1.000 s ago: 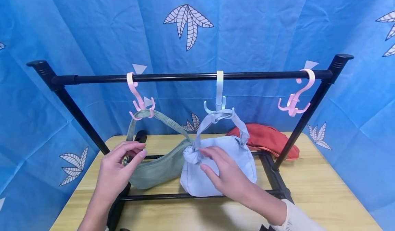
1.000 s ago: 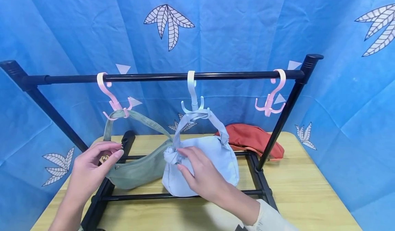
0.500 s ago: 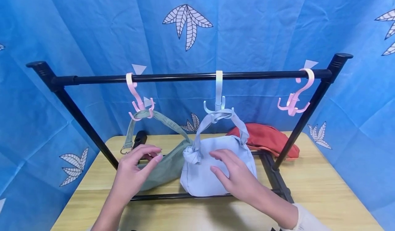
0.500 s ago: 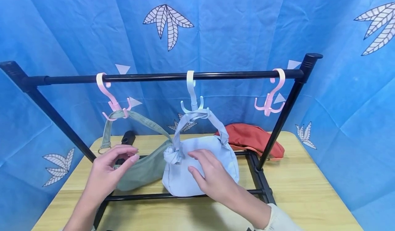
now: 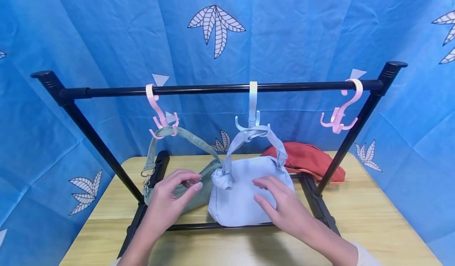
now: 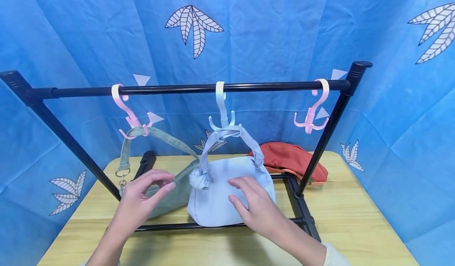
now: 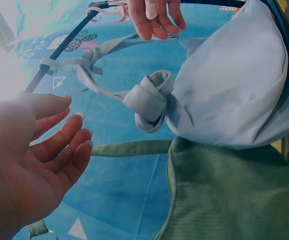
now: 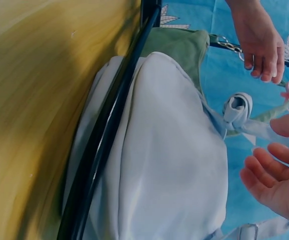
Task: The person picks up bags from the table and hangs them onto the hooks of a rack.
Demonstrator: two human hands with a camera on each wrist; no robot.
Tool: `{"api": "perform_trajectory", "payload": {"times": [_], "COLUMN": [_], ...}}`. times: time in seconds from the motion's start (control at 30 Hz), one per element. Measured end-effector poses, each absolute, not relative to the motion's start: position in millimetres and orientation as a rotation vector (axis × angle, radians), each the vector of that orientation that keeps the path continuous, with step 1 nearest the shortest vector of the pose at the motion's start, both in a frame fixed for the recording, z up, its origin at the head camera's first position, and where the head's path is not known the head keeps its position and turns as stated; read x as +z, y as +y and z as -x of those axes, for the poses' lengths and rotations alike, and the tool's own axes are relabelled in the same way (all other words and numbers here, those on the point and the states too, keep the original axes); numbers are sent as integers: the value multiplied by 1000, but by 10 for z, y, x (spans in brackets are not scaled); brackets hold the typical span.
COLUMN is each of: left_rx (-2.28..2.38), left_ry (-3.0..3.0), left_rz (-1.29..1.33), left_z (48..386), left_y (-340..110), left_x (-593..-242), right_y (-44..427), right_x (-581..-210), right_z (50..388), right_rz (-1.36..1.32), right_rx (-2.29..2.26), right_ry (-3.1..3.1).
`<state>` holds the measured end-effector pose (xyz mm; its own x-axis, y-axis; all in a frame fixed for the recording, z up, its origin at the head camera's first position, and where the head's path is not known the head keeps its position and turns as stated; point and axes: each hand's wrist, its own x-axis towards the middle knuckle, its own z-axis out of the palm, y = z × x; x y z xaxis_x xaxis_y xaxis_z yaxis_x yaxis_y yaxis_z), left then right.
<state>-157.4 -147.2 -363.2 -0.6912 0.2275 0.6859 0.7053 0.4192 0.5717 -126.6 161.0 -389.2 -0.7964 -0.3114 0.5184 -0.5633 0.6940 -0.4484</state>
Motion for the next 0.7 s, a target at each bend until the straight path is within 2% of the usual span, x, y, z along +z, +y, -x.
{"api": "perform_trajectory", "payload": {"times": [0.7], "left_rx": [-1271], "left_ry": [-2334], "left_rz": [827], "left_z": [1568], "left_y": [-1210], "left_x": [-3744], "right_y": [1843], "right_x": [-4002], "right_z": [1219], "right_rz": [-596], "right_rx": [824], "right_ry": [-2594]}}
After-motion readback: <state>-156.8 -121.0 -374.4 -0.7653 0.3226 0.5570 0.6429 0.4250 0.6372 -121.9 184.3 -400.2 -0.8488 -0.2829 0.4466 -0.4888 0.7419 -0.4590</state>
